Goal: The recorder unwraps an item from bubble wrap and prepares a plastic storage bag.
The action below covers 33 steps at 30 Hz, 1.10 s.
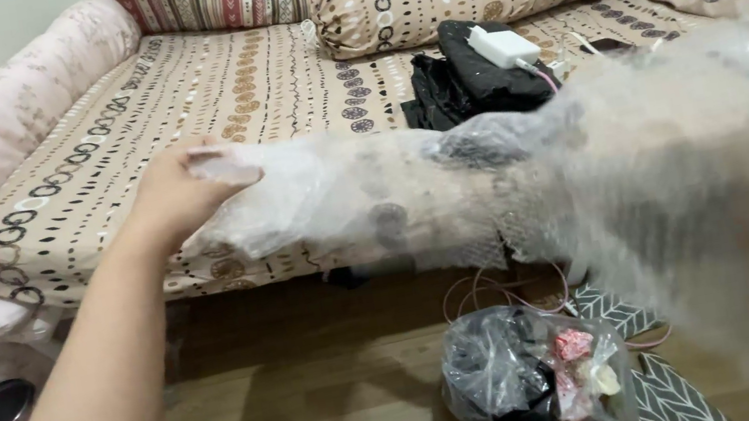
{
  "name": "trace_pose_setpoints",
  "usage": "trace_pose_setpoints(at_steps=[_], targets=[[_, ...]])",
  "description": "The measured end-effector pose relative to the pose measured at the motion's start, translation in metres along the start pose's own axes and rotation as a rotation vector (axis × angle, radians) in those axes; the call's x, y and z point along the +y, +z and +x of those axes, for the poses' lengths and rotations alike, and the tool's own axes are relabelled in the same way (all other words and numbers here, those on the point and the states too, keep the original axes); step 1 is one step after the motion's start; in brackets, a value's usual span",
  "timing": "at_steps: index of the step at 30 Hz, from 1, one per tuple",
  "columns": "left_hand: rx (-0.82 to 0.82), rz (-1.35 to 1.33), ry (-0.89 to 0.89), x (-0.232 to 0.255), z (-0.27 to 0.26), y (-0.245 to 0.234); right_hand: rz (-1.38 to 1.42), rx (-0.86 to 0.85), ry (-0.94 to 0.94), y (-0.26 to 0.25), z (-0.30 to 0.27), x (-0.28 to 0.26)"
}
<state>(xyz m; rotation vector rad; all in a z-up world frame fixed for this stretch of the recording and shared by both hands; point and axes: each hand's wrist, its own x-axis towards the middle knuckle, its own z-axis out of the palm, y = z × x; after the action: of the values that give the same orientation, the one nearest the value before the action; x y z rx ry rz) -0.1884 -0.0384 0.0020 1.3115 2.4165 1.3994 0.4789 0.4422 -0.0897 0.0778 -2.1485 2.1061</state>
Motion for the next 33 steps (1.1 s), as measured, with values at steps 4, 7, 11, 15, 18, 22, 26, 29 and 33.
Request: trace_pose_setpoints(at_steps=[4, 7, 11, 15, 18, 22, 26, 29, 33], targets=[[0.233, 0.229, 0.199, -0.011, 0.002, 0.006, -0.065, -0.010, -0.030, 0.259, 0.173, -0.030], [0.424, -0.029, 0.376, -0.018, 0.004, 0.012, 0.586, -0.288, 0.194, 0.382, 0.227, -0.022], [0.555, -0.159, 0.201, -0.013, 0.007, 0.015, 0.834, -0.306, 0.499, 0.404, 0.255, 0.041], [0.508, -0.921, 0.094, -0.014, 0.022, 0.014, 0.495, -0.261, 0.424, 0.420, 0.281, 0.058], [0.197, -0.968, -0.154, 0.019, 0.004, -0.007, 0.195, -0.265, 0.305, 0.428, 0.298, 0.064], [-0.025, -1.106, -0.249, 0.041, -0.008, -0.015, -0.098, -0.294, 0.154, 0.441, 0.324, 0.068], [-0.080, -1.103, -0.209, 0.034, -0.025, -0.020, -0.489, -0.195, -0.090, 0.449, 0.344, 0.059], [-0.175, -1.146, -0.293, 0.040, -0.040, -0.026, -0.730, 0.180, -0.072, 0.446, 0.359, 0.007], [-0.494, -1.348, -0.306, 0.024, -0.040, -0.009, -1.670, 0.681, -0.857, 0.442, 0.382, -0.023]])
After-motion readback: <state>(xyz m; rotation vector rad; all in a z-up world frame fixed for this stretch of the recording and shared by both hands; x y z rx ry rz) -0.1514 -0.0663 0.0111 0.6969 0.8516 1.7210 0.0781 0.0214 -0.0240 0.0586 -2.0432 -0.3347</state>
